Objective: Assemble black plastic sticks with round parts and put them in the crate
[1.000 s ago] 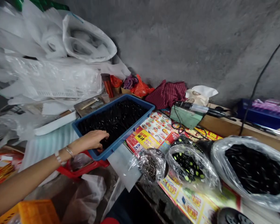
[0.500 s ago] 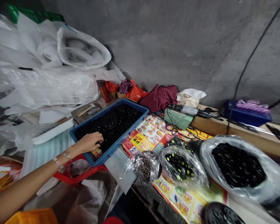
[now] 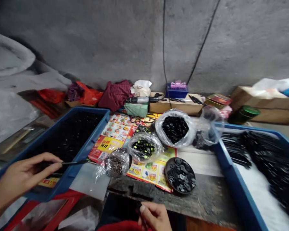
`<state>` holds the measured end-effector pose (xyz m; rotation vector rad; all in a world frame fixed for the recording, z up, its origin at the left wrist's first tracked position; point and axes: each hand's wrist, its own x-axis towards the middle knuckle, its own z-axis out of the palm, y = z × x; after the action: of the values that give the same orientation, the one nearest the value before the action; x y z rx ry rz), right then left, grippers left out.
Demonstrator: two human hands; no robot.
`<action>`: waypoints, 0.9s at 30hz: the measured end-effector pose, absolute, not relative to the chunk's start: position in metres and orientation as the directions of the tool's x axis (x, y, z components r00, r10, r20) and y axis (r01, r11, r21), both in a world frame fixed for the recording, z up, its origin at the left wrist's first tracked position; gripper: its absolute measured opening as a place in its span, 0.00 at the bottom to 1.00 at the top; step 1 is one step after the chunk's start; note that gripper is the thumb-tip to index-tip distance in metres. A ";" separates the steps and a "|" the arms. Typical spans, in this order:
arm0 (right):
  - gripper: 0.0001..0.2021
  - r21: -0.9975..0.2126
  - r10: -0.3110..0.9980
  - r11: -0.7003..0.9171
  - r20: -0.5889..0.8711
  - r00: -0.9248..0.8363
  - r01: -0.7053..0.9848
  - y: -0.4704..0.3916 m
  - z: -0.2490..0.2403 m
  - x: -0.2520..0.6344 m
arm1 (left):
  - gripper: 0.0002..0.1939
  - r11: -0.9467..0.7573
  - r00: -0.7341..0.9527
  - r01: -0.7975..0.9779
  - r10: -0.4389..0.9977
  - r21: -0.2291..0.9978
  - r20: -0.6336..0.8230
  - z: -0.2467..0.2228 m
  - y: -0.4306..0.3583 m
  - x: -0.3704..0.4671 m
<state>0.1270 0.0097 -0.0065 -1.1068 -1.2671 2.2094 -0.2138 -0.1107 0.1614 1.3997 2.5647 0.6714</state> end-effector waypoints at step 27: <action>0.20 -0.779 0.825 -0.560 -0.493 -0.276 -0.281 0.051 0.006 0.152 | 0.12 0.000 0.097 0.647 0.992 0.762 -0.082 0.057 0.041 -0.057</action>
<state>0.1520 0.0505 0.0061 -1.2154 -0.7364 1.9113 -0.0574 0.0409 0.0573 1.7180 1.6201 0.6660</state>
